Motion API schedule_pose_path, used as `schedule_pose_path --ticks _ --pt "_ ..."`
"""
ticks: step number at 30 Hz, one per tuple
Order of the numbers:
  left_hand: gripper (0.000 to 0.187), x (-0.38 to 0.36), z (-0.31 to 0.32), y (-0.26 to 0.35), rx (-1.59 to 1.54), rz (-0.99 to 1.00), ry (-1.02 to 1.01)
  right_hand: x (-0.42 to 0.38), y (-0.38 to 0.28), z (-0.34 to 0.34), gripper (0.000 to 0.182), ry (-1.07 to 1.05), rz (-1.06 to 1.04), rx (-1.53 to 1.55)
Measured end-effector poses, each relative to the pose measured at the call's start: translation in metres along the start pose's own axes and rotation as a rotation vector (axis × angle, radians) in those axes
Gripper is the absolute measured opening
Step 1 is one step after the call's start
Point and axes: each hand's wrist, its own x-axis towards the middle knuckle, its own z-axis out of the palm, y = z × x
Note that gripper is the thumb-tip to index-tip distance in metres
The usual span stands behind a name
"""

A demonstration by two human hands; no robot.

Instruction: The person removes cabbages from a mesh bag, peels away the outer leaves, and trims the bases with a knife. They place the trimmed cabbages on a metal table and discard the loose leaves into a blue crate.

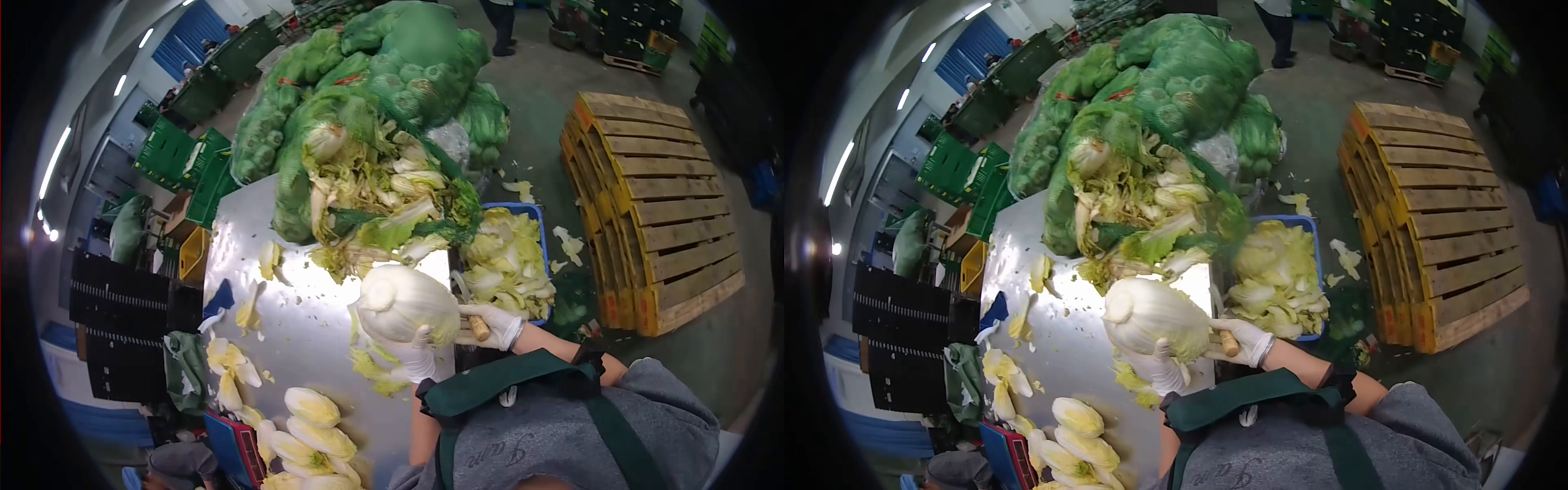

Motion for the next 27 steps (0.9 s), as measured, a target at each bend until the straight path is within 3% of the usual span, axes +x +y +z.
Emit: schedule_pose_path --ticks 3,7,14,17,20,22,23,26,27 --pt "0.12 -0.003 -0.007 -0.009 -0.111 -0.012 0.001 0.003 -0.005 -0.008 0.017 -0.055 -0.018 -0.055" --pt "0.12 0.001 -0.009 -0.009 -0.156 -0.016 0.003 0.018 -0.008 -0.034 0.013 -0.099 0.031 0.028" --pt "0.118 0.011 -0.001 0.012 -0.055 0.04 0.038 -0.015 -0.045 -0.009 0.023 -0.086 -0.165 0.198" --pt "0.11 0.02 -0.008 0.012 0.131 0.049 0.015 -0.022 -0.08 -0.001 0.017 -0.126 -0.429 0.14" --pt "0.101 0.028 -0.015 0.013 0.269 -0.07 -0.147 -0.047 -0.125 0.049 0.01 -0.149 -0.494 0.054" --pt "0.098 0.032 -0.017 0.015 0.228 -0.173 -0.32 -0.035 -0.16 0.057 0.007 -0.401 -0.533 -0.053" --pt "0.096 0.032 -0.017 0.015 0.205 -0.224 -0.407 -0.027 -0.177 0.064 0.008 -0.431 -0.488 0.033" --pt "0.095 0.028 -0.016 0.008 -0.029 -0.381 -0.559 -0.005 -0.194 0.076 0.006 -0.413 -0.423 0.229" --pt "0.094 0.024 -0.018 0.006 -0.148 -0.453 -0.544 0.014 -0.202 0.055 0.006 -0.419 -0.523 0.119"
